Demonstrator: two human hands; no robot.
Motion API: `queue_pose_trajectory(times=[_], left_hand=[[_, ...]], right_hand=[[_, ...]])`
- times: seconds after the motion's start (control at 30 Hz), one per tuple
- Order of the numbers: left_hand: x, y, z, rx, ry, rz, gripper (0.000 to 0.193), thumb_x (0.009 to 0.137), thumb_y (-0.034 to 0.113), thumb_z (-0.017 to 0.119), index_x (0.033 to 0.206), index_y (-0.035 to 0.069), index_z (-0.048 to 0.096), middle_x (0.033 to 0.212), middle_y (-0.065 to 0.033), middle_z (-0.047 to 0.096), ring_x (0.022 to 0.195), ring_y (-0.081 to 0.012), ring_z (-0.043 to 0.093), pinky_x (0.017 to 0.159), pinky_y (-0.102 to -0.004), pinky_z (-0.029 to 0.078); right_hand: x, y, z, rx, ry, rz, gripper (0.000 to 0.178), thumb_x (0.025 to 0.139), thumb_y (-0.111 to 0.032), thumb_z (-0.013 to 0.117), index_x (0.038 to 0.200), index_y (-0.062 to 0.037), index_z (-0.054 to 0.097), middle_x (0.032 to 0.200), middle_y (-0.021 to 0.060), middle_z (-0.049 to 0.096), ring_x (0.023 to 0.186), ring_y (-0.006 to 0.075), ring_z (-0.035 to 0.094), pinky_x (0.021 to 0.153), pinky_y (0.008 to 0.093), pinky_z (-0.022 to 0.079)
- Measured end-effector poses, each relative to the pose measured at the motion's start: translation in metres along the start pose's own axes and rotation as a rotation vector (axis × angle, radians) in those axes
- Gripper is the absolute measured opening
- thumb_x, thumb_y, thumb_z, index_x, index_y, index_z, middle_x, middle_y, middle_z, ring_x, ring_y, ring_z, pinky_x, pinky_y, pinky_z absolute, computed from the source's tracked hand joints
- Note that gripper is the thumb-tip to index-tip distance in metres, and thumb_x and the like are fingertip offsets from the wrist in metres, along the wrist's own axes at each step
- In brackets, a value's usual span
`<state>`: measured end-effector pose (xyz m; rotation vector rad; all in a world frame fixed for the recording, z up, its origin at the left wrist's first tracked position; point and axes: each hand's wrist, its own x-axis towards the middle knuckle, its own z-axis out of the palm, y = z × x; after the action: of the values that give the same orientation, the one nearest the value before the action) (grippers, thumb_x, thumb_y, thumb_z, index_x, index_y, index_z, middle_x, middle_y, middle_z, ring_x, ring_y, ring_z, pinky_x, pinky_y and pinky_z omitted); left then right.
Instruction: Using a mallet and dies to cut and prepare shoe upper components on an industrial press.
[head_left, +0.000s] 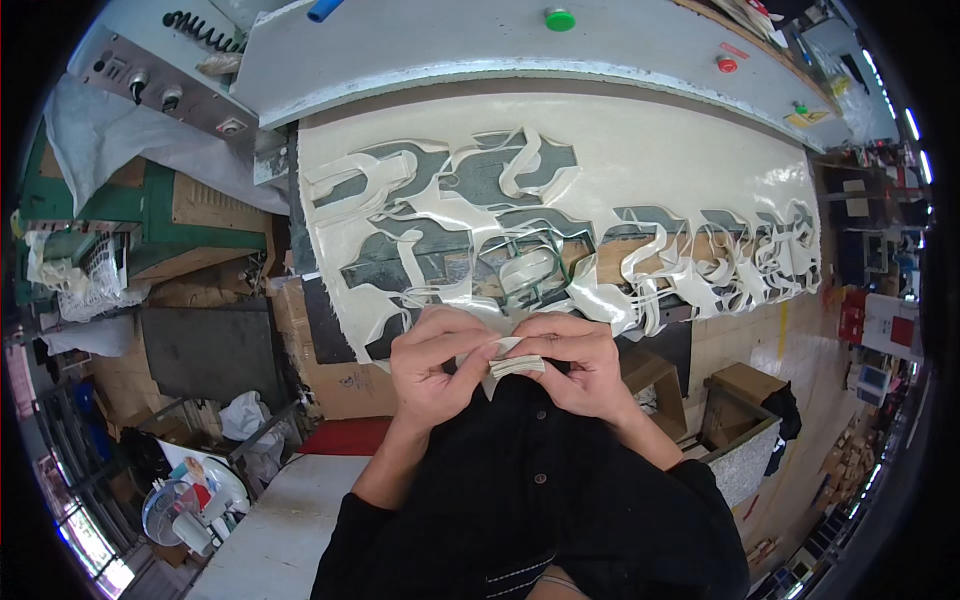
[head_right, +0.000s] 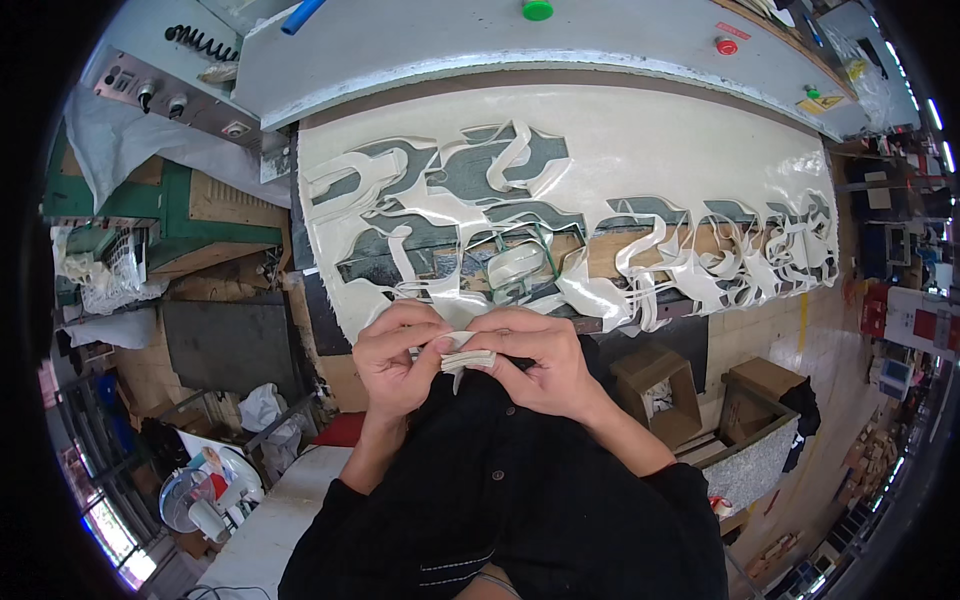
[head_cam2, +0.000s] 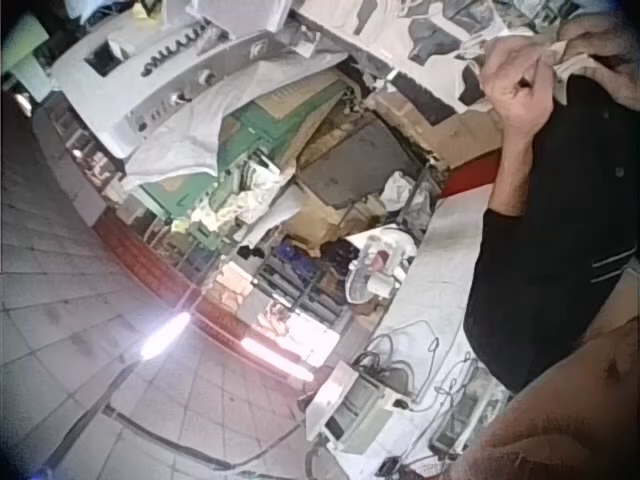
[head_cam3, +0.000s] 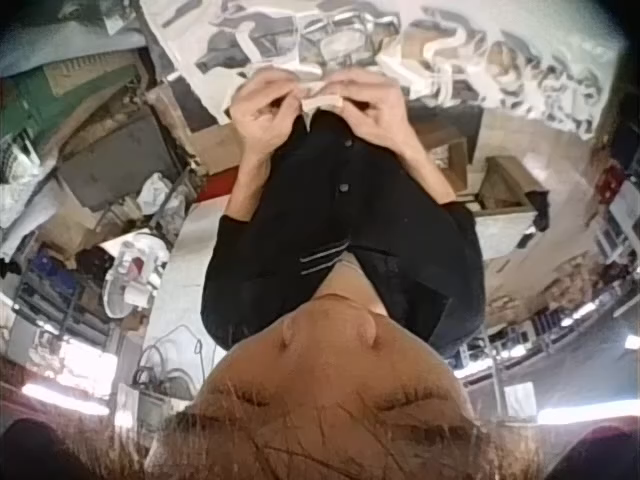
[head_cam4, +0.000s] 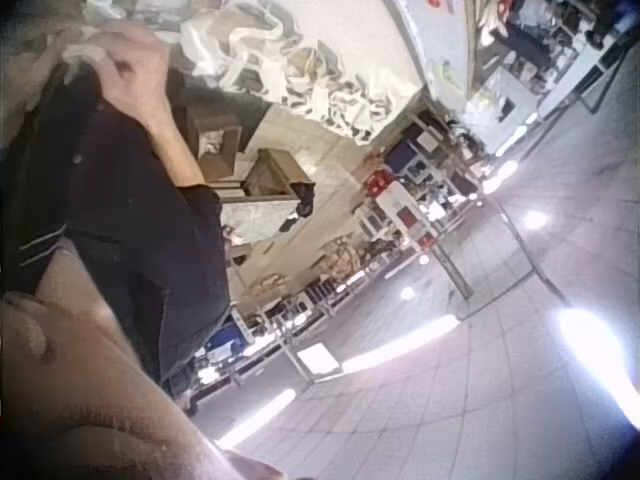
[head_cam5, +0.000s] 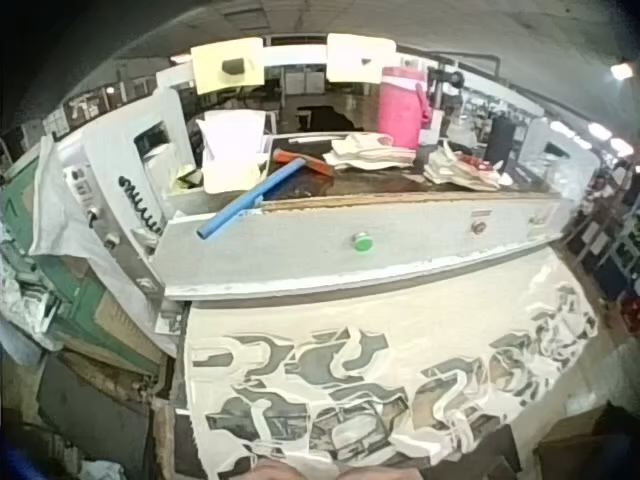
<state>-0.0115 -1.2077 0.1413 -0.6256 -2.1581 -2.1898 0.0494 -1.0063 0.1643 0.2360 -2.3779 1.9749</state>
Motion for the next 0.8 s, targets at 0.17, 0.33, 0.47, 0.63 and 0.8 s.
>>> queue_pose_trajectory(times=[0.17,0.33,0.47,0.63,0.8], left_hand=[[0.008,-0.003,-0.009,0.163,-0.047,0.210,0.019,0.074,0.003,0.088,0.091,0.009,0.084,0.082,-0.0019,0.076,0.080,-0.0201,0.072,0.081,-0.0360,0.046],[0.010,0.007,-0.011,0.158,-0.213,0.319,0.020,0.075,0.003,0.088,0.092,0.013,0.085,0.092,0.0001,0.081,0.087,-0.0185,0.077,0.086,-0.0367,0.048],[0.004,0.011,-0.012,0.076,-0.260,0.281,0.019,0.078,-0.003,0.084,0.093,0.010,0.084,0.095,-0.0044,0.082,0.090,-0.0210,0.079,0.087,-0.0377,0.056],[-0.003,0.006,-0.010,0.016,-0.249,0.246,0.021,0.078,-0.002,0.085,0.098,0.004,0.083,0.096,-0.0097,0.082,0.092,-0.0256,0.080,0.090,-0.0411,0.060],[0.002,0.014,-0.014,-0.004,-0.290,0.188,0.027,0.078,0.001,0.087,0.104,0.000,0.082,0.101,-0.0134,0.081,0.093,-0.0292,0.079,0.090,-0.0414,0.061]], right_hand=[[-0.003,0.010,0.000,-0.045,0.070,-0.161,0.023,0.086,0.001,0.078,0.104,-0.0117,0.086,0.138,0.0178,0.063,0.125,0.0327,0.064,0.104,0.0401,0.052],[-0.008,0.013,0.004,-0.056,0.018,-0.267,0.041,0.077,0.008,0.072,0.103,-0.0201,0.088,0.142,0.0167,0.061,0.126,0.0339,0.063,0.105,0.0449,0.050],[-0.008,0.013,0.008,-0.030,0.013,-0.358,0.038,0.076,0.006,0.077,0.103,-0.0187,0.088,0.121,0.0091,0.070,0.109,0.0265,0.067,0.100,0.0441,0.051],[-0.009,0.017,0.006,0.024,0.073,-0.383,0.025,0.086,0.004,0.081,0.104,-0.0123,0.084,0.104,0.0099,0.074,0.096,0.0244,0.074,0.104,0.0499,0.050],[-0.010,0.010,0.012,0.079,0.278,-0.165,0.026,0.086,0.006,0.078,0.112,0.0048,0.077,0.098,0.0127,0.078,0.090,0.0251,0.076,0.094,0.0441,0.058]])
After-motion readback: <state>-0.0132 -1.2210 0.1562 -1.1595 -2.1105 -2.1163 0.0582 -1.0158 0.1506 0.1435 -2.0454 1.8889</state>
